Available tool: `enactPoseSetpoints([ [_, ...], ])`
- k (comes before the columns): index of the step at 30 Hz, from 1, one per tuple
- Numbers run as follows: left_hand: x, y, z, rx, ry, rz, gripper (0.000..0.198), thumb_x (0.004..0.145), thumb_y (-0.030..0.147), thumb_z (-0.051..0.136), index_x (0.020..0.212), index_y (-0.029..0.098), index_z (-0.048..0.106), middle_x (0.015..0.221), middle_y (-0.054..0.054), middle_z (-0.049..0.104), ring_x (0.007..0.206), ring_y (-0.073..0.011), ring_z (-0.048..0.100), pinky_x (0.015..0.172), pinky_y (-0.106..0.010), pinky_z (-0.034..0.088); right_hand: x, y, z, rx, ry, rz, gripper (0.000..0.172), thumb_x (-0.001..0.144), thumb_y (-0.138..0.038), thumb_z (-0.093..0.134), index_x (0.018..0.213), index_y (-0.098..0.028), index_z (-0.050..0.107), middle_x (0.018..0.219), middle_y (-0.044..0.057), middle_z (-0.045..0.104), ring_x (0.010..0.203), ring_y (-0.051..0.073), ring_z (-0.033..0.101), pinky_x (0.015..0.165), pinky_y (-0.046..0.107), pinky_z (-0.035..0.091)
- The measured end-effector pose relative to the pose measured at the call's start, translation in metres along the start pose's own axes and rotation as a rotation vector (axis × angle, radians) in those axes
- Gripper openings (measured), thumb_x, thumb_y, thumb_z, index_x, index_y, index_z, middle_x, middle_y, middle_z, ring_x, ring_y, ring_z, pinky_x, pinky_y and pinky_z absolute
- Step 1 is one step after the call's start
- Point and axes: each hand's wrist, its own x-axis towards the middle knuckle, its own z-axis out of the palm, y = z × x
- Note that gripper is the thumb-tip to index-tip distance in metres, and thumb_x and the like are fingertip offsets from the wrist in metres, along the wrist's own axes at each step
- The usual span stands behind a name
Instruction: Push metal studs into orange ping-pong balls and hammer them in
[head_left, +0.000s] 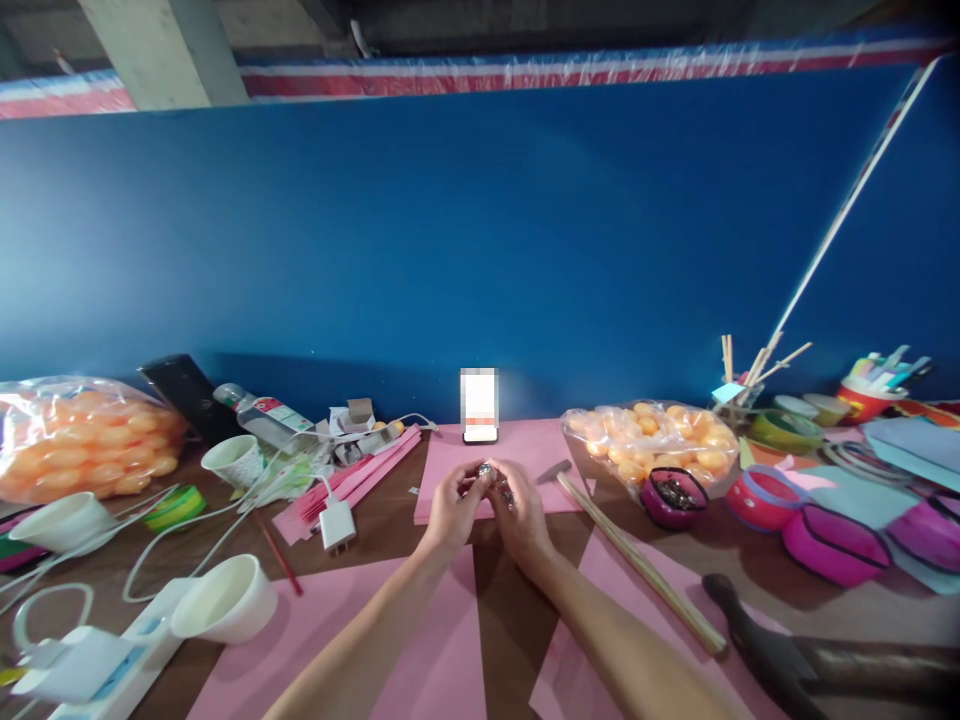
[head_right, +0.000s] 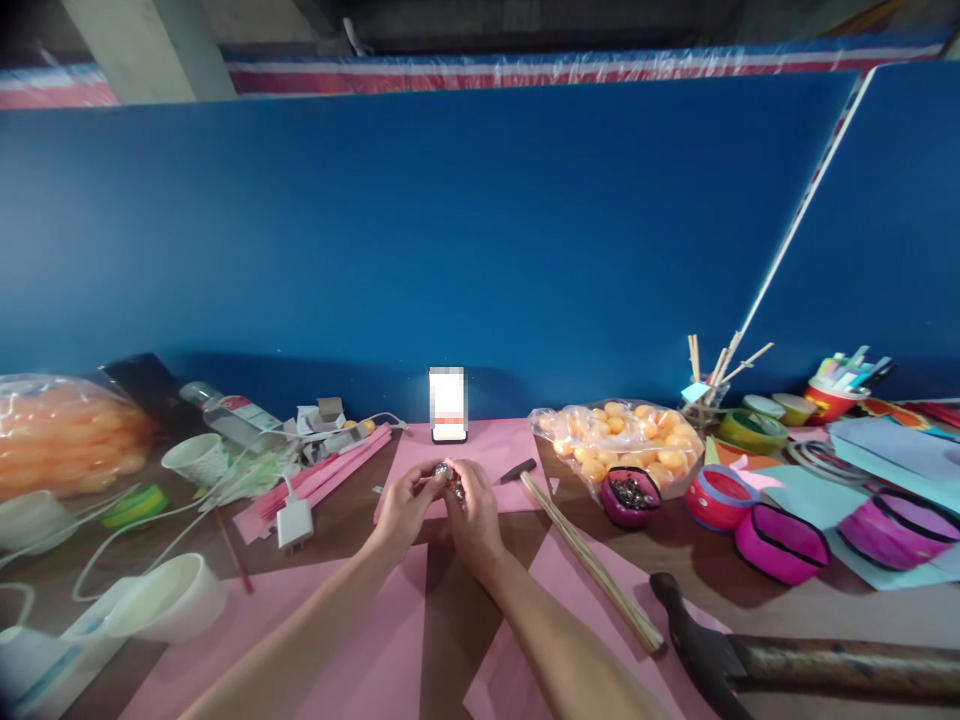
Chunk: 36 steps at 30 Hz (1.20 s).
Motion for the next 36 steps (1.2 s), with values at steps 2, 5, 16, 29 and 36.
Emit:
enactPoseSetpoints([
  [2,-0.001,0.001,-0.001,-0.068,-0.012,-0.03,0.037,0.073,0.037,0.061,0.103,0.016,0.061,0.096,-0.009,0.066,0.089,-0.0211,0.061,0.08,-0.034,0.049,-0.001,-0.002,-0.001,0.017,-0.01,0.01,0.029,0.087,-0.025,0.045,0.115,-0.02,0.051,0.11,0.009,0.057,0.101,0.021,0.054,0.087,0.038,0.046],
  [5,0.0,0.0,-0.004,-0.226,-0.049,-0.112,0.039,0.074,0.041,0.058,0.105,0.017,0.06,0.098,-0.009,0.066,0.089,-0.0199,0.062,0.079,-0.034,0.048,-0.002,-0.003,-0.001,0.018,-0.013,0.0,0.033,0.088,-0.027,0.044,0.12,-0.02,0.047,0.114,0.01,0.055,0.106,0.022,0.053,0.089,0.039,0.046],
  [16,0.009,-0.008,-0.005,-0.37,-0.074,-0.132,0.035,0.07,0.034,0.065,0.099,0.016,0.063,0.096,-0.009,0.067,0.084,-0.0181,0.062,0.081,-0.033,0.046,-0.002,0.001,-0.002,0.034,-0.005,0.014,0.035,0.087,-0.027,0.046,0.121,-0.019,0.044,0.117,0.012,0.053,0.106,0.023,0.052,0.087,0.038,0.048],
  [29,0.002,-0.014,-0.006,-0.577,-0.106,-0.25,0.032,0.068,0.027,0.069,0.098,0.018,0.061,0.093,-0.006,0.068,0.08,-0.0168,0.065,0.072,-0.027,0.049,-0.002,-0.002,0.0,-0.026,0.0,-0.015,0.033,0.087,-0.022,0.043,0.121,-0.018,0.043,0.115,0.011,0.055,0.106,0.021,0.053,0.09,0.039,0.046],
  [36,-0.002,-0.012,-0.007,-0.551,-0.087,-0.203,0.029,0.069,0.026,0.068,0.095,0.016,0.061,0.089,-0.005,0.066,0.074,-0.0143,0.064,0.069,-0.026,0.05,-0.002,-0.002,-0.001,-0.015,0.008,-0.025,0.032,0.086,-0.02,0.045,0.118,-0.02,0.047,0.113,0.011,0.056,0.104,0.022,0.053,0.088,0.04,0.048],
])
